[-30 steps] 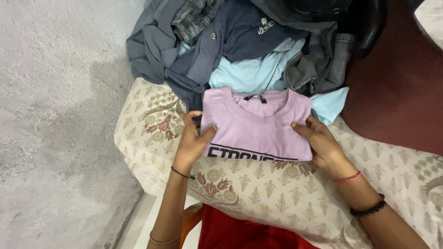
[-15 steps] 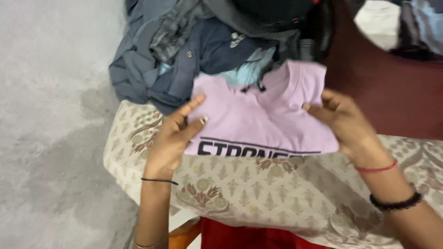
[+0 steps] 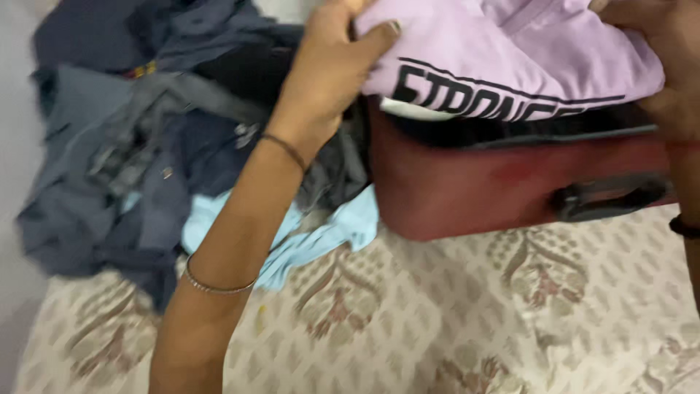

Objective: The person folds a purple t-shirt and blue shorts, places them inside a suitcase, and then smooths and begins folding a light blue shirt on a bed.

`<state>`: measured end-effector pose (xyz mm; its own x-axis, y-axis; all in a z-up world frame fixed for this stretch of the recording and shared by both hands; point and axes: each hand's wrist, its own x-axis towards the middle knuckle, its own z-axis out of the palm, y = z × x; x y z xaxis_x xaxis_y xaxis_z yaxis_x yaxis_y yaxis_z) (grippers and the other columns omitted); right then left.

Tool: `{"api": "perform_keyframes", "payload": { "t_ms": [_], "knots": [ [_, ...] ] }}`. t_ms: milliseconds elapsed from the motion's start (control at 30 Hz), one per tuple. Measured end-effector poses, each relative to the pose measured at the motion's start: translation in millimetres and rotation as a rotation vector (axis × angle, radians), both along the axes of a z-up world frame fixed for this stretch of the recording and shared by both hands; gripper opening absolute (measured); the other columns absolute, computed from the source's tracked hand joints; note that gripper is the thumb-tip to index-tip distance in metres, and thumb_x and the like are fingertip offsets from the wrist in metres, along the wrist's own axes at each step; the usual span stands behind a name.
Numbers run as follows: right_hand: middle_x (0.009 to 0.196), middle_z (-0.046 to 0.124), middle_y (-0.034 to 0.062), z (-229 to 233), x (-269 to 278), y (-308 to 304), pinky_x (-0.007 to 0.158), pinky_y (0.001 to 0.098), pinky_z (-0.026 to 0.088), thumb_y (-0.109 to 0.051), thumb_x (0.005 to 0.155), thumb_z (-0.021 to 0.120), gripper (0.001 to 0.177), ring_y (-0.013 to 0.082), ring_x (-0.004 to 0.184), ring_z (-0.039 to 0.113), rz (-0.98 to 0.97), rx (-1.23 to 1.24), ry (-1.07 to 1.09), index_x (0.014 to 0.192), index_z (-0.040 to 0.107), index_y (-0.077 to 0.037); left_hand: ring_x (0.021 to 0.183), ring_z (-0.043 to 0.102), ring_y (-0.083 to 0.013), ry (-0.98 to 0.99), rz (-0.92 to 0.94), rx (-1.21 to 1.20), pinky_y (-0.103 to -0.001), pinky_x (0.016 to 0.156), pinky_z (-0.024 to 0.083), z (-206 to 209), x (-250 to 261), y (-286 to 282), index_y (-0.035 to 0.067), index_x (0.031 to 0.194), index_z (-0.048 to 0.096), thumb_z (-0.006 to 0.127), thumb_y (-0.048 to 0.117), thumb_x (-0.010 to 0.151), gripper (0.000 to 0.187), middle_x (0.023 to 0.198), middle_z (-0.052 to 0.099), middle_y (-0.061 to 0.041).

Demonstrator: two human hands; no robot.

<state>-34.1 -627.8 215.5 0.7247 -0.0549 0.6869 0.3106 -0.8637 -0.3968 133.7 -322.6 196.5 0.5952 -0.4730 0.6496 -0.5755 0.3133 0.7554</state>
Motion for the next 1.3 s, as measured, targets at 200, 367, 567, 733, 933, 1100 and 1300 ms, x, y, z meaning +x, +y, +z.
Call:
{"api": "perform_keyframes", "payload": {
  "t_ms": [200, 367, 567, 733, 933, 1100, 1300],
  "knots": [
    [0.105, 0.069, 0.0147, -22, 35, -156, 0.075, 0.0282, 0.055, -0.004, 0.101, 0.072, 0.032, 0.0184, 0.091, 0.068, -0.208, -0.055, 0.054, 0.129, 0.057, 0.000, 0.099, 0.075, -0.0202, -0.103, 0.025, 0.085, -0.031, 0.080, 0.063, -43, 80, -162, -0.010, 0.136, 0.054, 0.073, 0.015, 0.086, 0.058, 0.128, 0.068, -0.018],
    [0.103, 0.067, 0.0160, -47, 59, -255, 0.071, 0.0278, 0.054, -0.003, 0.103, 0.077, 0.040, 0.0184, 0.090, 0.067, -0.211, 0.107, 0.097, 0.134, 0.052, -0.001, 0.124, 0.061, -0.0405, -0.344, 0.167, 0.270, -0.040, 0.105, 0.047, -76, 102, -262, -0.011, 0.135, 0.054, 0.077, 0.016, 0.086, 0.060, 0.132, 0.062, -0.032],
    [0.092, 0.062, 0.0138, -45, 66, -314, 0.058, 0.0329, 0.051, -0.005, 0.092, 0.079, 0.048, 0.0184, 0.075, 0.062, -0.411, 0.111, 0.175, 0.132, 0.052, -0.004, 0.115, 0.067, -0.0385, -0.291, 0.041, 0.456, -0.039, 0.100, 0.054, -57, 77, -349, -0.012, 0.120, 0.057, 0.071, 0.006, 0.077, 0.049, 0.120, 0.065, -0.029],
    [0.098, 0.067, 0.0149, -59, 85, -399, 0.065, 0.0355, 0.054, -0.007, 0.091, 0.080, 0.030, 0.0213, 0.078, 0.065, -0.724, -0.035, 0.315, 0.117, 0.065, -0.004, 0.104, 0.069, -0.0380, -0.283, -0.068, 0.571, -0.037, 0.088, 0.060, -46, 41, -413, -0.016, 0.119, 0.048, 0.076, 0.006, 0.067, 0.063, 0.118, 0.060, -0.033],
    [0.103, 0.073, 0.0136, -59, 96, -481, 0.077, 0.0356, 0.056, -0.009, 0.089, 0.080, 0.023, 0.0223, 0.084, 0.068, -0.685, -0.129, 0.300, 0.111, 0.075, -0.007, 0.112, 0.067, -0.0443, -0.374, 0.073, 0.384, -0.044, 0.096, 0.055, -45, 51, -520, -0.015, 0.112, 0.057, 0.070, 0.003, 0.075, 0.043, 0.114, 0.065, -0.036],
    [0.104, 0.078, 0.0137, -76, 138, -481, 0.088, 0.0378, 0.057, -0.013, 0.086, 0.080, 0.021, 0.0249, 0.088, 0.072, -0.565, -0.190, 0.469, 0.107, 0.082, -0.009, 0.113, 0.064, -0.0438, -0.406, 0.047, 0.459, -0.043, 0.096, 0.053, -93, 91, -566, -0.006, 0.107, 0.064, 0.072, 0.005, 0.066, 0.043, 0.120, 0.064, -0.030],
    [0.107, 0.079, 0.0162, -104, 152, -472, 0.095, 0.0402, 0.054, -0.009, 0.084, 0.069, 0.027, 0.0278, 0.100, 0.072, -0.491, -0.067, 0.559, 0.107, 0.083, -0.009, 0.126, 0.058, -0.0444, -0.306, 0.048, 0.591, -0.042, 0.106, 0.048, -171, 134, -545, -0.014, 0.134, 0.046, 0.072, 0.007, 0.071, 0.072, 0.130, 0.057, -0.036]
  ]
}}
